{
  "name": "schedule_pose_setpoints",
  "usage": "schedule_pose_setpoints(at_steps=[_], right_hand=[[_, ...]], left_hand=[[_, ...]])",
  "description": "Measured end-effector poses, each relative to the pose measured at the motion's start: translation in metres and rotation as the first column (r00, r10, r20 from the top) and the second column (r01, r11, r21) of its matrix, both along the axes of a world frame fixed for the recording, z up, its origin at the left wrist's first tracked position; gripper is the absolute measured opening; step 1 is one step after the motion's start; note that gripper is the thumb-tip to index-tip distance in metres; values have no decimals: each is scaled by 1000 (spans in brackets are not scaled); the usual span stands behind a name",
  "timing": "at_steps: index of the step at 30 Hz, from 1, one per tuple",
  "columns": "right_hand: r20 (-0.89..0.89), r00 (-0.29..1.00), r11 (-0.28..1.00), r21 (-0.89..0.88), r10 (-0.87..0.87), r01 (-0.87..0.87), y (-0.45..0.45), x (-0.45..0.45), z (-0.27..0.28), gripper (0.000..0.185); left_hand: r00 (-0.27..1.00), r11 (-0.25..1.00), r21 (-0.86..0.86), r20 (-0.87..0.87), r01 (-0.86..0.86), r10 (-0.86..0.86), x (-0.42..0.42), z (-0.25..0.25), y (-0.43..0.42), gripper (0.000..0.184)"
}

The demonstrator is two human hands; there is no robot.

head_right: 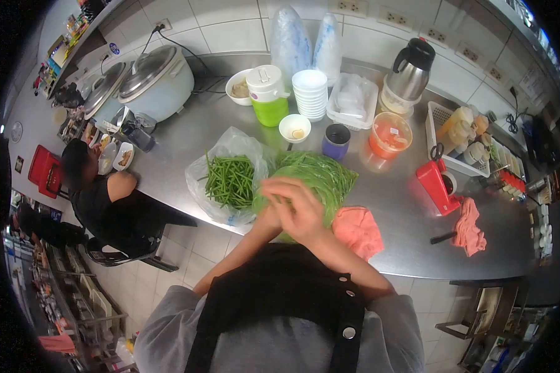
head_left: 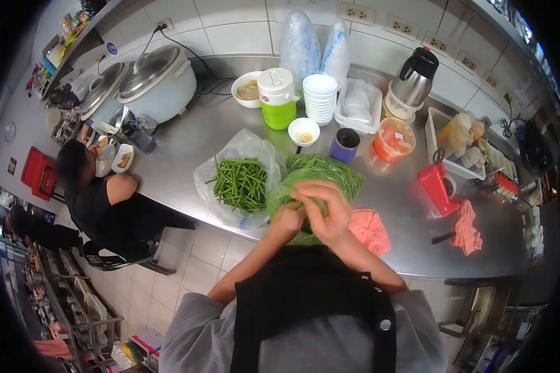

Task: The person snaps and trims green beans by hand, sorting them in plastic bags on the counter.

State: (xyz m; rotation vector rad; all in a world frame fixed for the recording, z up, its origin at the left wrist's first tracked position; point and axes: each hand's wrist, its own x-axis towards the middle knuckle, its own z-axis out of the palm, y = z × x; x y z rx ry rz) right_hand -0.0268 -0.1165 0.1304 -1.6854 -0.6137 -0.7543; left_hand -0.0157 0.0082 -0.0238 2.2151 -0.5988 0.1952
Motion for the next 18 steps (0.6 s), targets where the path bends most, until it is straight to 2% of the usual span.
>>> schedule_pose_setpoints(at_steps=[1, 2, 3, 4, 5, 6, 7, 8, 10, 11, 13, 14, 16, 18], right_hand=[[50, 992, 993, 29, 113, -114, 6, 6, 7, 20], [45, 993, 994, 30, 105, -106, 10, 17, 3, 20], [-187, 972, 988, -39, 139, -149, 15, 32, -9, 18], [-407, 900, 973, -95, 154, -209, 18, 42, -19, 17], [-404, 901, 973, -93, 158, -212, 14, 44, -26, 17], [-463, 880, 904, -324, 105, -279, 3, 47, -31, 18], [-510, 859, 775, -529, 36, -346, -6, 48, -39, 21], [-515, 857, 772, -530, 35, -350, -11, 48, -59, 21], [-658, 743, 486, -693, -122, -533, -16, 41, -111, 21], [-661, 739, 489, -691, -128, -533, -14, 33, -131, 21], [-539, 754, 480, -809, -374, -340, -8, 18, -160, 24], [-540, 753, 480, -809, -377, -340, -6, 14, -170, 24], [-442, 781, 500, -844, -442, -195, -1, 9, -177, 23], [-459, 778, 521, -830, -429, -202, -11, 9, -171, 22]], left_hand=[[1000, 1000, 2, -6, 9, -9, 2, -3, 0, 18], [997, 999, -9, 74, -37, 38, 4, -6, 0, 18], [984, 996, -23, 156, -86, 88, 6, -7, 3, 18], [990, 979, 174, 114, -107, 88, 6, -3, 10, 19], [989, 978, 176, 118, -111, 91, 8, -7, 21, 19], [992, 941, 333, 121, -64, 25, 11, -15, 32, 18], [993, 877, 480, 108, -17, -40, 13, -19, 39, 18], [994, 879, 477, 103, -16, -38, 15, -24, 42, 18], [1000, 877, 479, 28, -11, -3, 19, -27, 43, 18], [1000, 878, 478, 23, -2, -10, 19, -24, 41, 18], [999, 915, 402, 46, -13, -6, 19, -11, 37, 20], [999, 916, 402, 45, -10, -9, 19, -7, 37, 20], [996, 949, 313, 57, 46, -67, 18, -2, 38, 24], [991, 961, 273, 110, 49, -82, 19, -11, 41, 24]])
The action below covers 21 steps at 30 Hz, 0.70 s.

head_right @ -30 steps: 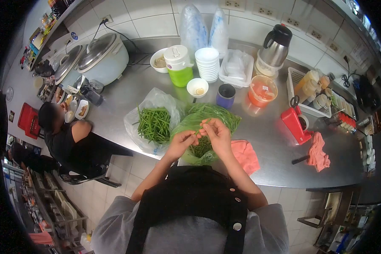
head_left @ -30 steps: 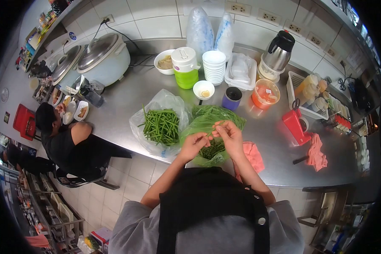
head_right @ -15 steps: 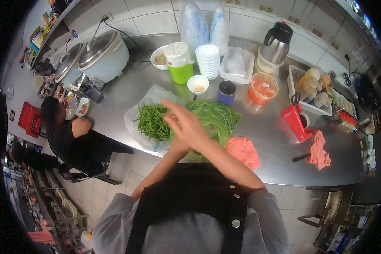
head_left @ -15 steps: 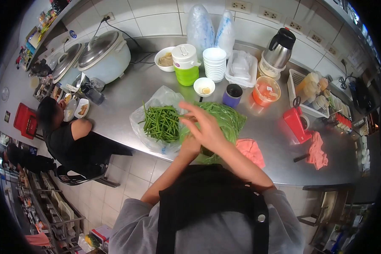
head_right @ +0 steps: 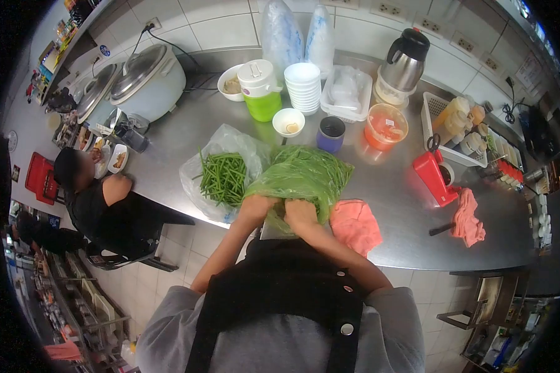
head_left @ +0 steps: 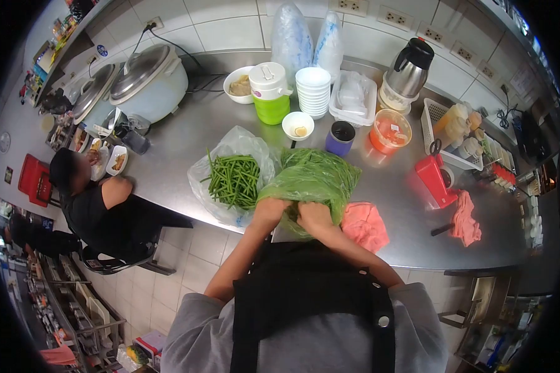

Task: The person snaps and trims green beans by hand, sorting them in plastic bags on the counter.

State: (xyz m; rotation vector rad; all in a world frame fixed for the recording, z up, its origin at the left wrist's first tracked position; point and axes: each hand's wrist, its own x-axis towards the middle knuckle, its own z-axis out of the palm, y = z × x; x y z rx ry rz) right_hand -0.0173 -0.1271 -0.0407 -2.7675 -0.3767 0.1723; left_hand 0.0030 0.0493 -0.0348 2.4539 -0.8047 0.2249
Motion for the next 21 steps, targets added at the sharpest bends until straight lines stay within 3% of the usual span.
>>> schedule_pose_setpoints(at_steps=[2, 4, 7, 14, 16, 19, 21], right_hand=[[-3, 1000, 1000, 22, 1, -1, -11, 1, 17, 21], [-80, 994, 991, 110, -73, 82, -21, -2, 33, 19], [-52, 993, 976, 189, -102, 110, -37, -4, 47, 15], [-3, 994, 913, 394, -109, 101, -64, -3, 57, 11], [-5, 994, 862, 497, -108, 97, -66, -4, 62, 11], [-141, 975, 860, 462, -170, 216, -65, -6, 80, 12], [-122, 978, 890, 409, -166, 202, -66, -5, 76, 13]], left_hand=[[998, 999, -47, 54, 21, -19, 4, -1, 1, 24], [997, 1000, 8, -79, 9, -8, 2, 5, 0, 24], [986, 999, 40, -166, 4, 3, 3, 15, -5, 24], [981, 998, -60, -196, -4, -8, 8, 23, -17, 23], [956, 998, -50, -292, -25, 9, 9, 26, -19, 23], [943, 998, -36, -332, -55, 40, 9, 34, -21, 22], [936, 995, -28, -342, -97, 82, 8, 39, -23, 21]])
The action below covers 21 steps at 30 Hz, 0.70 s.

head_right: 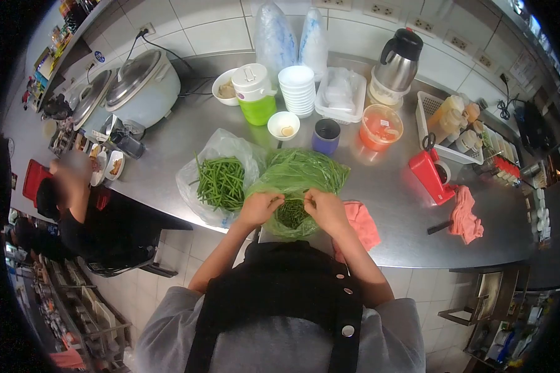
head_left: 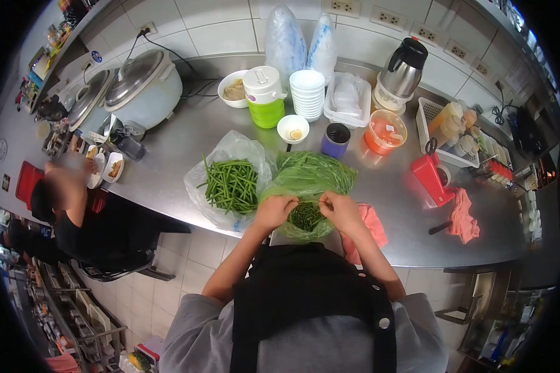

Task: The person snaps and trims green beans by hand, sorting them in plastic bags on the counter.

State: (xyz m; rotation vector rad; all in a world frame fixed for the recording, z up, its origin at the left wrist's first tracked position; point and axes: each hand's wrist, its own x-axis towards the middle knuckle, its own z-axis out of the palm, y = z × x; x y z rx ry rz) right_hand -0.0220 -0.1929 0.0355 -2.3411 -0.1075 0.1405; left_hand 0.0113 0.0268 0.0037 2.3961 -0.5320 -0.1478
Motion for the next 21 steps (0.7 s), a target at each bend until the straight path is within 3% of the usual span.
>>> schedule_pose_setpoints(at_steps=[2, 4, 8, 10, 11, 13, 14, 15, 16, 17, 19, 20, 21], right_hand=[[5, 1000, 998, -62, 10, -9, 1, -1, -6, 14], [382, 905, 935, -353, 186, -44, 5, -3, -13, 16], [461, 870, 964, -261, 174, -54, 19, -1, -30, 15], [393, 917, 992, -122, 68, -22, 24, -1, -36, 17], [393, 917, 992, -122, 70, -23, 23, 0, -38, 17], [114, 988, 987, 116, 102, -115, 22, 0, -39, 16], [112, 989, 987, 116, 100, -113, 22, -1, -39, 16], [-39, 996, 907, 417, 81, -58, 23, 0, -36, 17], [-187, 976, 744, 667, 109, 45, 25, 2, -33, 19], [-188, 976, 744, 666, 109, 45, 25, 4, -30, 19], [-134, 991, 577, 811, 12, 102, 25, 10, -21, 23], [-133, 991, 576, 811, 11, 103, 24, 13, -20, 23], [-131, 991, 578, 808, -7, 111, 23, 16, -19, 22]], left_hand=[[999, 999, 9, -14, -39, 39, 0, -1, 0, 21], [987, 998, -52, 157, -28, 36, -1, -3, 0, 19], [994, 999, 0, 104, -35, 35, -3, 2, 0, 17], [986, 985, -170, 164, -3, 32, -2, -10, 3, 13], [986, 985, -170, 165, -5, 33, -1, -15, 3, 13], [976, 898, -425, 121, -115, 183, 0, -20, 1, 12], [976, 898, -425, 120, -115, 181, 0, -22, 2, 12], [982, 870, -461, -13, -172, 187, 2, -21, 3, 12], [972, 840, -489, -146, -234, 186, 2, -20, 4, 13], [971, 840, -489, -147, -235, 186, 1, -19, 3, 13], [953, 786, -544, -224, -294, 202, -3, -12, -3, 14], [954, 786, -544, -223, -293, 200, -3, -15, -2, 14], [980, 792, -586, -182, -175, 82, -2, -17, -1, 15]])
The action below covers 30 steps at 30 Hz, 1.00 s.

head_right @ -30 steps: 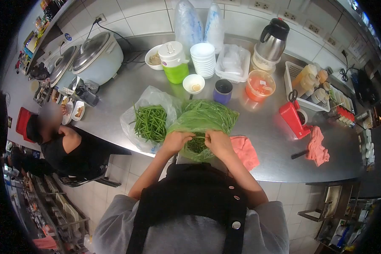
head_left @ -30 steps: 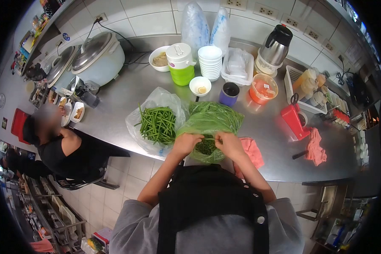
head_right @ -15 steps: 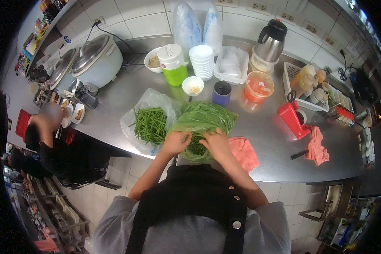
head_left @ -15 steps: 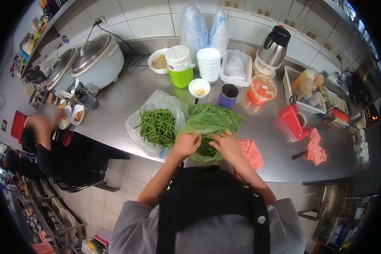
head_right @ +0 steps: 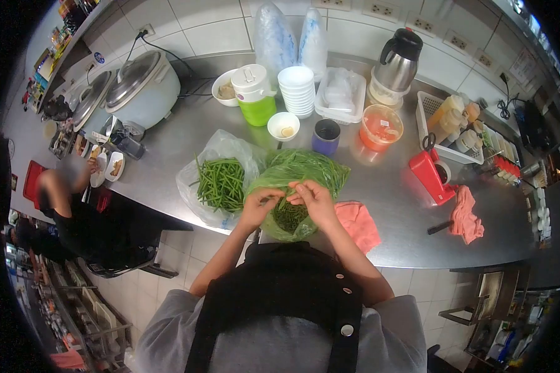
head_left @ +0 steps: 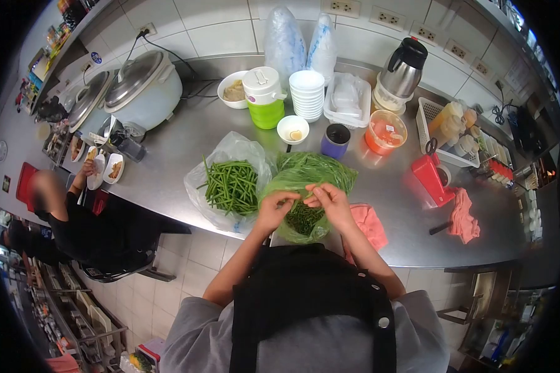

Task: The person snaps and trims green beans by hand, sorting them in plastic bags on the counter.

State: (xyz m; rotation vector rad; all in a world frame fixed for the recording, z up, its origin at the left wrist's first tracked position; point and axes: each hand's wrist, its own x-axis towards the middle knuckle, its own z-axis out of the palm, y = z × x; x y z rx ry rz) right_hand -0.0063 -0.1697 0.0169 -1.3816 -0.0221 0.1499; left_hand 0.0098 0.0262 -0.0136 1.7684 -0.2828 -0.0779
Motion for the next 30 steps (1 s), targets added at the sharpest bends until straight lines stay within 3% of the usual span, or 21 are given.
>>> schedule_pose_setpoints(at_steps=[1, 2, 4, 8, 10, 14, 16, 17, 19, 21, 23, 25, 27, 28, 30], right_hand=[[2, 1000, 1000, -5, -15, 15, 0, 1, 0, 22], [2, 1000, 1000, -5, -12, 12, 0, 2, -1, 22], [13, 1000, 999, -33, -9, 9, 0, 4, -4, 16], [15, 999, 997, -66, -40, 41, 2, 5, -6, 14], [40, 999, 996, -85, -36, 39, 3, 5, -8, 14], [42, 998, 997, -72, -35, 38, 6, 3, -9, 13], [55, 998, 990, -135, -41, 48, 8, -2, -6, 13], [54, 998, 989, -136, -42, 49, 9, -5, -4, 13], [319, 947, 854, -502, 37, 136, 17, -14, 6, 14], [364, 929, 821, -551, 74, 150, 24, -20, 13, 18], [528, 837, 743, -616, 142, 263, 30, -25, 28, 22], [598, 795, 781, -542, 100, 310, 40, -26, 61, 29], [860, 509, 841, -307, 44, 446, 53, -20, 95, 27], [859, 511, 838, -307, 39, 452, 63, -13, 109, 27], [819, 544, 877, -385, 182, 287, 77, 5, 129, 18]], left_hand=[[993, 993, -35, 50, 113, -111, 0, -3, 2, 17], [993, 993, -35, 51, 110, -108, 0, -6, 2, 17], [986, 987, -123, -117, 101, -116, -1, -8, -2, 18], [982, 979, -177, -145, 99, -125, -2, -8, -3, 17], [984, 991, -33, -115, 133, -136, -2, -2, -3, 16], [995, 993, 67, -17, 96, -95, -4, 6, -4, 12], [980, 975, 224, 194, -5, -40, -8, 16, -8, 7], [980, 975, 223, 193, -3, -41, -8, 15, -10, 7], [963, 965, 255, 268, -68, -3, -9, 10, -12, 6], [965, 954, 289, 264, -78, -1, -9, 3, -10, 6], [965, 943, 321, 261, -88, 2, -10, -5, -10, 6], [931, 880, 456, 361, -132, -48, -14, -12, -10, 9], [905, 878, 449, 424, -167, -45, -17, -22, -9, 11], [870, 877, 437, 490, -202, -44, -16, -28, -8, 14], [865, 893, 399, 501, -209, -21, -10, -45, -10, 16]])
